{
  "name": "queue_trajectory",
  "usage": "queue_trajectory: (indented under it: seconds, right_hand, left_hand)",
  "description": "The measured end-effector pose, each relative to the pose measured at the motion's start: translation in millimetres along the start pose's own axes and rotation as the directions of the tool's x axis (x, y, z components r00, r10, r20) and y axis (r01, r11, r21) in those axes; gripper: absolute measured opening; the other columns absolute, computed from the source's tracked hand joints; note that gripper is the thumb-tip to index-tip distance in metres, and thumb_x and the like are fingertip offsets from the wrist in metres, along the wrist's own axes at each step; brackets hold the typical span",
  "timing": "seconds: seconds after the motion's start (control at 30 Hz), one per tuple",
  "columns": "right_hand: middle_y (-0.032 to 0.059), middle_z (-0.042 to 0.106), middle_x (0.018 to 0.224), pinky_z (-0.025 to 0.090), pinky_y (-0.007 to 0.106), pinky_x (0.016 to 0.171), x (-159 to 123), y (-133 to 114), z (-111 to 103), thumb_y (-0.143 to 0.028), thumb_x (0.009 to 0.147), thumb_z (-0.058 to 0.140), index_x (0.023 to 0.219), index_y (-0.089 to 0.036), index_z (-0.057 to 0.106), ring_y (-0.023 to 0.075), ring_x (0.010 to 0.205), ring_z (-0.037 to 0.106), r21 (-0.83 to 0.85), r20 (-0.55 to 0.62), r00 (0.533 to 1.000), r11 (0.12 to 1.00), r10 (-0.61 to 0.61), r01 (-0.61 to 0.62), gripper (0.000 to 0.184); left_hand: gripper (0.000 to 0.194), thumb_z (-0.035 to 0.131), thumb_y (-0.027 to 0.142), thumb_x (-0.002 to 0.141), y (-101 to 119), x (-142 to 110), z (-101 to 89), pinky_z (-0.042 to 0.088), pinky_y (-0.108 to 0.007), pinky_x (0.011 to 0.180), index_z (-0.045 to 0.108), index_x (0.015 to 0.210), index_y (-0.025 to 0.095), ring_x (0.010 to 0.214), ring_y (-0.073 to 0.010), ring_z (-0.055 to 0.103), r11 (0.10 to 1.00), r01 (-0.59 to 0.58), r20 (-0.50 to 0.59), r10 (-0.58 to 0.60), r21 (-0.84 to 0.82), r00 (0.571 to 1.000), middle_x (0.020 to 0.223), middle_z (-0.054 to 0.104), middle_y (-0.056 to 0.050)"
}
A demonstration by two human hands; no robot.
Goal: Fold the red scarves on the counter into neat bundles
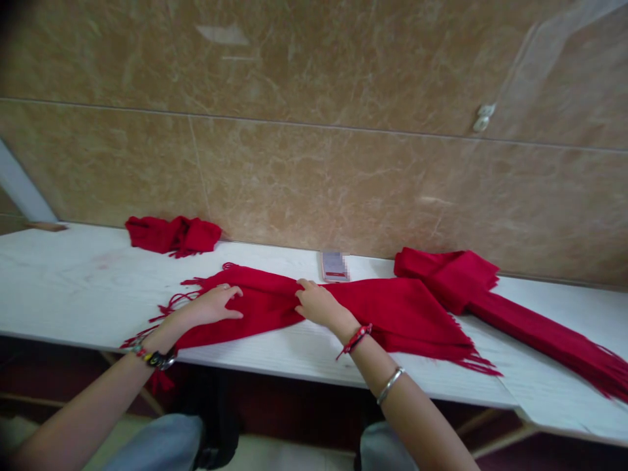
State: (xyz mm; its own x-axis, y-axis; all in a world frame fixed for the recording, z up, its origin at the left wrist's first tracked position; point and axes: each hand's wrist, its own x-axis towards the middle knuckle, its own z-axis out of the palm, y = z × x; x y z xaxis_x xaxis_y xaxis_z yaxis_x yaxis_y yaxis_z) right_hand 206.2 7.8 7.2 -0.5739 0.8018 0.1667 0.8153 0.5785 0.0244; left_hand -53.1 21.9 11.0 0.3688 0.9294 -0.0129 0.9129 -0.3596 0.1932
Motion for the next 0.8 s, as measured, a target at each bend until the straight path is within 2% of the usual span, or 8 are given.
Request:
queue_trajectory:
  seconds: [0.17,0.33,0.43,0.5,0.57,0.67,0.73,0.8]
  right_hand:
    - [0.0154,0.049,0.122,0.038,0.031,0.094,-1.8,14.7,-5.5,-0.017,0.082,0.051,0.091,-0.012,0.067,0.0203,0.109,0.049,0.099,0.043,0.997,0.993,-0.063,0.058,0.019]
    - [0.0120,0.053,0.118,0.040,0.033,0.093,-8.2,17.8,-15.8,-0.013,0.081,0.052,0.080,-0.015,0.068,0.0178,0.101,0.054,0.177,0.030,0.997,0.982,-0.068,0.062,0.016]
    - [0.0110,0.056,0.112,0.041,0.031,0.091,-14.2,19.4,-20.1,-0.013,0.080,0.054,0.077,-0.014,0.067,0.0168,0.098,0.055,0.217,0.011,0.998,0.975,-0.060,0.056,0.013]
    - [0.0103,0.057,0.108,0.041,0.030,0.091,-18.7,20.2,-20.4,-0.013,0.081,0.052,0.077,-0.014,0.066,0.0163,0.097,0.055,0.207,-0.009,0.998,0.976,-0.068,0.069,0.015]
    - [0.0102,0.056,0.108,0.040,0.030,0.091,-23.1,21.0,-17.9,-0.015,0.081,0.052,0.084,-0.014,0.066,0.0171,0.100,0.054,0.173,-0.035,0.996,0.981,-0.078,0.083,0.015]
    - [0.0107,0.055,0.111,0.041,0.031,0.091,-29.6,22.8,-9.8,-0.015,0.080,0.051,0.089,-0.014,0.066,0.0188,0.102,0.052,0.117,-0.061,0.994,0.989,-0.086,0.093,0.017]
    - [0.0101,0.056,0.111,0.041,0.032,0.091,-34.6,23.7,-4.5,-0.013,0.081,0.049,0.081,-0.015,0.067,0.0189,0.102,0.052,0.092,-0.087,0.990,0.988,-0.114,0.122,0.018]
    - [0.0094,0.057,0.109,0.040,0.035,0.092,-41.0,22.8,-1.7,-0.012,0.081,0.048,0.075,-0.016,0.066,0.0204,0.106,0.050,0.065,-0.151,0.976,0.984,-0.156,0.168,0.019]
  left_hand:
    - [0.038,0.069,0.030,0.055,-24.5,-8.4,-3.4,0.040,-0.023,0.069,0.056,0.089,0.019,0.083,-0.0191,0.054,0.990,-0.030,0.140,0.050,-0.141,0.989,0.088,0.057,-0.002]
    - [0.012,0.058,0.022,0.066,-29.7,-2.4,-1.6,0.038,-0.024,0.060,0.052,0.076,0.019,0.068,-0.0163,0.053,0.991,-0.030,0.128,0.047,-0.127,0.991,0.071,0.056,0.002]
    - [0.010,0.050,0.014,0.071,-27.1,2.5,-4.9,0.039,-0.026,0.066,0.053,0.080,0.019,0.074,-0.0174,0.054,0.995,-0.099,-0.059,0.098,-0.023,0.993,0.080,0.057,-0.001]
    - [0.020,0.042,0.007,0.074,-25.3,5.2,-8.4,0.039,-0.029,0.073,0.054,0.084,0.020,0.082,-0.0194,0.054,0.991,-0.088,-0.260,0.111,0.100,0.959,0.089,0.057,-0.005]
    - [0.031,0.035,0.002,0.075,-25.5,6.9,-10.9,0.038,-0.033,0.079,0.056,0.088,0.020,0.090,-0.0219,0.053,0.976,-0.046,-0.380,0.126,0.212,0.916,0.095,0.055,-0.007]
    - [0.038,0.034,-0.001,0.074,-30.0,6.0,-11.1,0.039,-0.034,0.080,0.056,0.096,0.020,0.093,-0.0221,0.053,0.949,-0.077,-0.266,0.163,0.307,0.950,0.098,0.055,-0.008]
    - [0.039,0.039,0.000,0.073,-32.7,2.9,-9.9,0.041,-0.031,0.080,0.054,0.103,0.020,0.093,-0.0197,0.054,0.935,-0.126,-0.132,0.178,0.331,0.975,0.100,0.054,-0.007]
    - [0.038,0.044,0.004,0.073,-31.4,-1.3,-9.4,0.041,-0.028,0.081,0.052,0.107,0.019,0.094,-0.0183,0.054,0.918,-0.161,-0.092,0.207,0.362,0.974,0.103,0.052,-0.007]
